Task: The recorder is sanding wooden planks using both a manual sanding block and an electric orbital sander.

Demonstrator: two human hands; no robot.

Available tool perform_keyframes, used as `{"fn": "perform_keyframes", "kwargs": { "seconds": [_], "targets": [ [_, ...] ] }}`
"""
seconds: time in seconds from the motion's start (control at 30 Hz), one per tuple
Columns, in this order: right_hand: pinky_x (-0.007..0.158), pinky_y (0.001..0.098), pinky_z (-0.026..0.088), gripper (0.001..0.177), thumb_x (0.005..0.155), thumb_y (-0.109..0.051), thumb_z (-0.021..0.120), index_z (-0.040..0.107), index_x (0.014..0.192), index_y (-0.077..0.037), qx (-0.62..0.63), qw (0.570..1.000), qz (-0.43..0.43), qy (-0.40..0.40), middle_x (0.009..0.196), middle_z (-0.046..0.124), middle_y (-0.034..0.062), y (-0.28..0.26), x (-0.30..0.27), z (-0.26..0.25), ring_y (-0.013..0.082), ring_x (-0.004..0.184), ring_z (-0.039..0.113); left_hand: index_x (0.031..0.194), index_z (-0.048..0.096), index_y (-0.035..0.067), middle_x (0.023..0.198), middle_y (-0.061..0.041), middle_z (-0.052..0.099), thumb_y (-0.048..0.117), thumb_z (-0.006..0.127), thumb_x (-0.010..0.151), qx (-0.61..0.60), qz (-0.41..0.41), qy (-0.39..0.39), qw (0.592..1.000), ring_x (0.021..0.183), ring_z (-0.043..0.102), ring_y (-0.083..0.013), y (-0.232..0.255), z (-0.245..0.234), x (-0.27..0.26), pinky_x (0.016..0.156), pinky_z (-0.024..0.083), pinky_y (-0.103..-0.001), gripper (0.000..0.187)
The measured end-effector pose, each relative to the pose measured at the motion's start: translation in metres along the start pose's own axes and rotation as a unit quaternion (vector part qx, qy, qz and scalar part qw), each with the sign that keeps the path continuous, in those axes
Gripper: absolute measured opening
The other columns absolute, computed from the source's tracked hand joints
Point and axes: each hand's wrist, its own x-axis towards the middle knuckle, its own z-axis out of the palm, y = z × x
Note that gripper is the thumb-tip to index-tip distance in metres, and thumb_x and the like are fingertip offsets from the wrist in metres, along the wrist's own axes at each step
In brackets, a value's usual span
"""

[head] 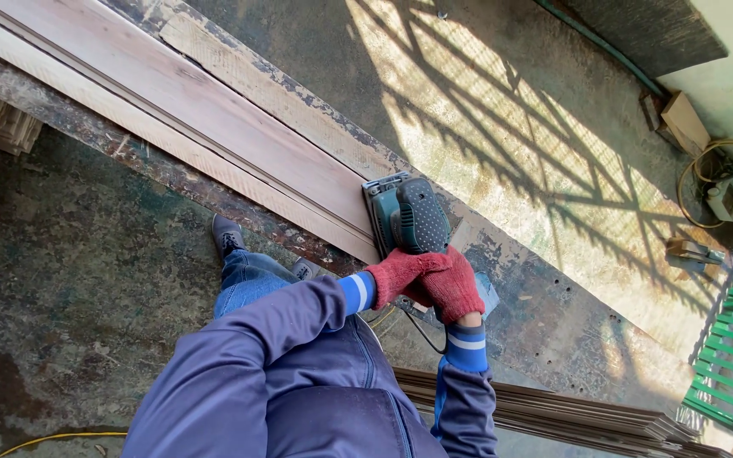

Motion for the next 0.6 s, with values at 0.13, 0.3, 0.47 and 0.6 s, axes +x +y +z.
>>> {"fn": "perform_keyframes", "kwargs": {
  "seconds": [0.13, 0.3, 0.47, 0.6],
  "targets": [
    [0.089, 0.0599, 0.056, 0.052, 0.089, -0.036, 0.054, 0.069, 0.119, 0.004, -0.013, 1.000, -0.006, 0.017, 0.104, 0.072, 0.0323, 0.001, 0.000, -0.002, 0.0532, 0.110, 0.065, 0.136, 0.063, -0.005, 0.131, -0.025, 0.068, 0.039, 0.097, 0.049, 0.039, 0.000, 0.005, 0.999, 0.128, 0.062, -0.0379, -0.007, 0.007, 0.017, 0.110, 0.052, -0.047, 0.103],
    [0.087, 0.0602, 0.056, 0.050, 0.089, -0.034, 0.055, 0.070, 0.111, 0.008, -0.015, 0.998, 0.026, 0.047, 0.097, 0.072, 0.0340, 0.049, 0.003, -0.003, 0.0533, 0.105, 0.067, 0.129, 0.066, -0.010, 0.121, -0.028, 0.071, 0.037, 0.098, 0.051, 0.050, -0.029, -0.028, 0.998, 0.118, 0.067, -0.0413, -0.010, 0.025, 0.014, 0.094, 0.060, -0.048, 0.097],
    [0.080, 0.0616, 0.055, 0.045, 0.089, -0.032, 0.059, 0.070, 0.103, 0.008, -0.039, 0.995, 0.033, 0.086, 0.094, 0.069, 0.0369, 0.055, -0.023, -0.023, 0.0572, 0.103, 0.065, 0.102, 0.072, -0.011, 0.080, -0.026, 0.073, 0.028, 0.094, 0.065, 0.106, -0.116, -0.154, 0.976, 0.067, 0.075, -0.0397, -0.058, 0.035, 0.084, 0.066, 0.064, -0.058, 0.058],
    [0.086, 0.0581, 0.046, 0.056, 0.093, -0.031, 0.052, 0.065, 0.111, 0.020, 0.204, 0.967, 0.117, 0.101, 0.094, 0.061, 0.0450, 0.076, -0.051, -0.024, 0.0388, 0.105, 0.055, 0.115, 0.073, -0.001, 0.085, -0.022, 0.072, 0.043, 0.095, 0.066, 0.144, -0.079, -0.228, 0.960, 0.066, 0.073, -0.0375, -0.104, 0.043, 0.103, 0.056, 0.067, -0.051, 0.070]
  ]
}}
